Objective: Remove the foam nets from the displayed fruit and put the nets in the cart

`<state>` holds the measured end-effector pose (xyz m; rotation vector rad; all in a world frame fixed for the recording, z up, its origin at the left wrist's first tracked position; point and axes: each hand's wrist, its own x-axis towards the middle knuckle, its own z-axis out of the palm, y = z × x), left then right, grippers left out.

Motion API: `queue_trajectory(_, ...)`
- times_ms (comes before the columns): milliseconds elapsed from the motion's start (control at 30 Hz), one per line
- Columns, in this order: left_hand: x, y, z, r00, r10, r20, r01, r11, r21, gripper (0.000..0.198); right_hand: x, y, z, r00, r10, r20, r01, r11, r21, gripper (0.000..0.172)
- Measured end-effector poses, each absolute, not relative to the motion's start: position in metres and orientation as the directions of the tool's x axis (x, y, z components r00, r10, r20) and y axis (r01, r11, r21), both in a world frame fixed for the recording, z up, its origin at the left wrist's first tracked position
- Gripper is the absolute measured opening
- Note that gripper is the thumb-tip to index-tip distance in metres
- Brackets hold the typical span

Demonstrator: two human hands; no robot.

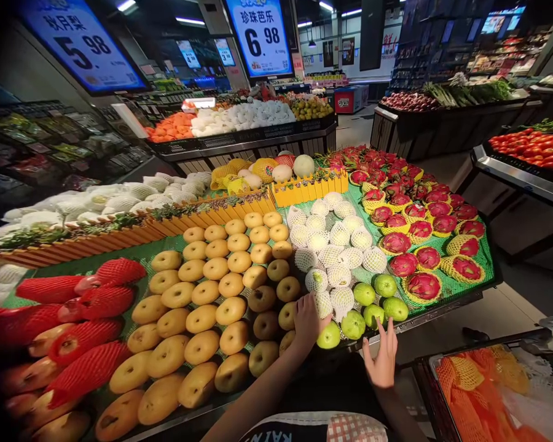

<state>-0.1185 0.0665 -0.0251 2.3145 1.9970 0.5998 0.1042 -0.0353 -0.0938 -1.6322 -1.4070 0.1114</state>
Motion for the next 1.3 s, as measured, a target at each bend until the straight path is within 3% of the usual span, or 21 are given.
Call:
queue_trajectory(167,-0.116,0.058,-0.024,0.064,0.950,0.304,0.955,-0.147,0.259,0.071,0.105,-0.027,-0.084,0.324,0.813,0.484,0.709,0.130,-0.693,0.061)
queue_trajectory(333,-0.114,0.079,0.002,0.120,0.916,0.383,0.914,-0.253,0.319,0.036,0.125,-0.014,-0.077,0.308,0.813,0.494,0.709,0.150,-0.690,0.058)
queue_trajectory(400,-0.113,0.099,0.015,0.151,0.925,0.348,0.899,-0.275,0.341,0.034,0.135,-0.006,-0.071,0.291,0.830,0.476,0.702,0.153,-0.696,0.057)
queue_trajectory(600,-0.108,0.142,0.031,-0.016,0.974,0.226,0.944,-0.060,0.325,0.029,0.167,0.022,-0.038,0.214,0.853,0.475,0.679,0.220,-0.701,0.055)
queue_trajectory(767,-0.100,0.148,0.027,-0.169,0.981,0.095,0.951,0.137,0.276,0.049,0.198,0.045,-0.019,0.189,0.863,0.469,0.660,0.241,-0.711,0.052)
queue_trajectory(967,-0.088,0.149,0.037,-0.240,0.965,0.106,0.936,0.201,0.289,0.049,0.221,0.068,-0.007,0.066,0.884,0.463,0.594,0.338,-0.730,0.048)
queue_trajectory(1133,-0.083,0.123,0.061,-0.323,0.920,0.221,0.892,0.218,0.396,0.051,0.224,0.091,0.009,-0.101,0.920,0.379,0.361,0.389,-0.848,0.043)
queue_trajectory(1233,-0.064,0.095,0.078,-0.303,0.899,0.317,0.807,0.065,0.587,0.068,0.211,0.102,0.021,-0.287,0.944,0.164,0.096,0.198,-0.975,0.047)
queue_trajectory(1300,-0.042,0.078,0.088,-0.205,0.918,0.340,0.727,-0.090,0.681,0.071,0.198,0.104,0.028,-0.372,0.924,0.085,-0.068,0.065,-0.996,0.050)
